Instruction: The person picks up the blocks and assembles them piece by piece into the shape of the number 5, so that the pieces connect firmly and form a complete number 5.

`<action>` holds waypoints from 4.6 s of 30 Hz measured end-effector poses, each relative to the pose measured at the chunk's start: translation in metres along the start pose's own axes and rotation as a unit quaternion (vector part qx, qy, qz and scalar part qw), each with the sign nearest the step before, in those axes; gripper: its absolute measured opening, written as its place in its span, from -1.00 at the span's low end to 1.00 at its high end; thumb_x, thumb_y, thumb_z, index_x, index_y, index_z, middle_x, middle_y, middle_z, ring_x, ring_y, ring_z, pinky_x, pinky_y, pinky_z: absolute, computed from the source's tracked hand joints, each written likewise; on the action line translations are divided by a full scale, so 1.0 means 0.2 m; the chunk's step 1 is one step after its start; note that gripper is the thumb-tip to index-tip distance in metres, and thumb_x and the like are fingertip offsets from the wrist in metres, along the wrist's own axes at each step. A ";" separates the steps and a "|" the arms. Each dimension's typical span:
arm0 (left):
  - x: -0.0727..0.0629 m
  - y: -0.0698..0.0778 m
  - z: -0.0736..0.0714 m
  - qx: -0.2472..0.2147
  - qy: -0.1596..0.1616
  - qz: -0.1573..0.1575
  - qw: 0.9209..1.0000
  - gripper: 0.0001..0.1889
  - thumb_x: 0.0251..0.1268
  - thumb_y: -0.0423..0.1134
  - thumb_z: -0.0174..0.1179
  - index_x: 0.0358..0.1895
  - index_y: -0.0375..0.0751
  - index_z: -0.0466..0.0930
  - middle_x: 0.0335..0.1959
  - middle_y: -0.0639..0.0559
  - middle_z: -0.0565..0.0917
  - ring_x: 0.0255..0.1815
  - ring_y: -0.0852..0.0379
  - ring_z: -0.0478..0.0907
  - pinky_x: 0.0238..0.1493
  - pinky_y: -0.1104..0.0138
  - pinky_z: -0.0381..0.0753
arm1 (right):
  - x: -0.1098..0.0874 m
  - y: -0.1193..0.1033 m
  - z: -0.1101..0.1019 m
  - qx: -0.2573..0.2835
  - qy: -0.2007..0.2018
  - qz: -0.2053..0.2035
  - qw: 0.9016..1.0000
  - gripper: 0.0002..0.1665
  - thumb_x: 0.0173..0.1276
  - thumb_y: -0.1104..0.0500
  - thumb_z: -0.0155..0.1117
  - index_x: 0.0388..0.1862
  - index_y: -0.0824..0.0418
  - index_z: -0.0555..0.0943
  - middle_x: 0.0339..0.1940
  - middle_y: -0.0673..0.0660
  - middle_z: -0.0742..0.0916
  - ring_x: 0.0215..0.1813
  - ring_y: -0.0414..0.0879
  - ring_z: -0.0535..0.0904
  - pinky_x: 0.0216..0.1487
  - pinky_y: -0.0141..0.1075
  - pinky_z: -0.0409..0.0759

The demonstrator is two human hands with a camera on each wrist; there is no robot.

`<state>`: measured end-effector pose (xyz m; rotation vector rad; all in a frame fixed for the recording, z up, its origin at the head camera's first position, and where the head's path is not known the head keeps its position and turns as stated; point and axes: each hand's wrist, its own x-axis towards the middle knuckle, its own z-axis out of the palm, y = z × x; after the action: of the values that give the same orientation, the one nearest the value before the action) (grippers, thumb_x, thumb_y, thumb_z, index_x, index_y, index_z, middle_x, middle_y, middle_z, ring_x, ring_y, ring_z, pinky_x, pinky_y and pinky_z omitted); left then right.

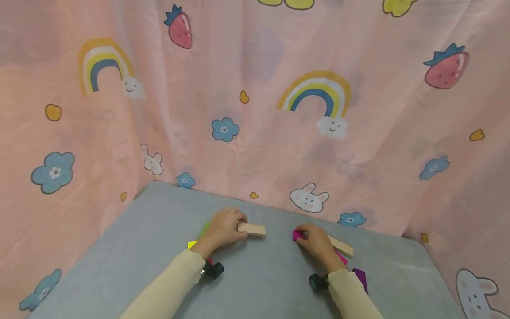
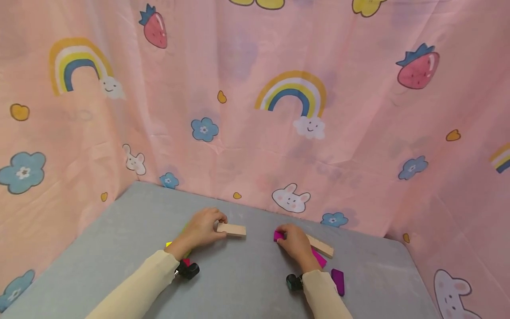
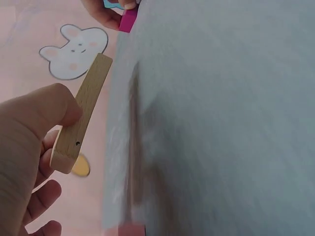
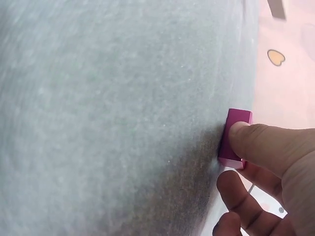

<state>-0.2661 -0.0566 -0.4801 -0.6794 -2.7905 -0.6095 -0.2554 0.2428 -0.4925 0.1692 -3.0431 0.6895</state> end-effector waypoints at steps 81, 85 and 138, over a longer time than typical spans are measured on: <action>-0.04 -0.16 -0.09 -0.058 -0.046 -0.002 0.997 -0.46 -0.06 0.02 0.38 0.01 -0.17 0.60 -0.01 -0.02 0.58 0.02 0.01 0.52 0.06 0.10 0.54 | -0.03 0.01 -0.01 0.000 -0.010 -0.002 1.000 -0.71 0.19 0.20 0.39 -0.08 0.08 0.66 -0.06 0.08 0.71 -0.01 0.01 0.60 0.06 0.05 0.55; -0.08 -0.21 -0.10 -0.038 -0.056 -0.014 0.998 -0.44 -0.09 0.05 0.38 0.02 -0.17 0.60 -0.03 0.00 0.57 -0.05 0.05 0.49 0.01 0.12 0.54 | -0.03 0.00 -0.01 -0.008 -0.007 -0.005 1.000 -0.72 0.18 0.19 0.40 -0.09 0.08 0.66 -0.08 0.07 0.71 -0.04 0.00 0.60 0.02 0.04 0.56; -0.07 -0.09 -0.03 -0.094 -0.088 -0.047 0.991 -0.41 -0.14 0.10 0.46 0.03 -0.03 0.57 -0.01 0.06 0.60 -0.03 0.11 0.46 0.07 0.14 0.53 | -0.01 0.01 0.00 0.075 -0.024 0.020 0.997 -0.64 0.15 0.29 0.38 -0.03 0.20 0.62 -0.06 0.17 0.66 -0.11 0.00 0.54 -0.06 -0.06 0.59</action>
<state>-0.2624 -0.0794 -0.4854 -0.6699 -2.9678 -0.8805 -0.2533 0.2458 -0.4929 0.1277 -3.0466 0.9321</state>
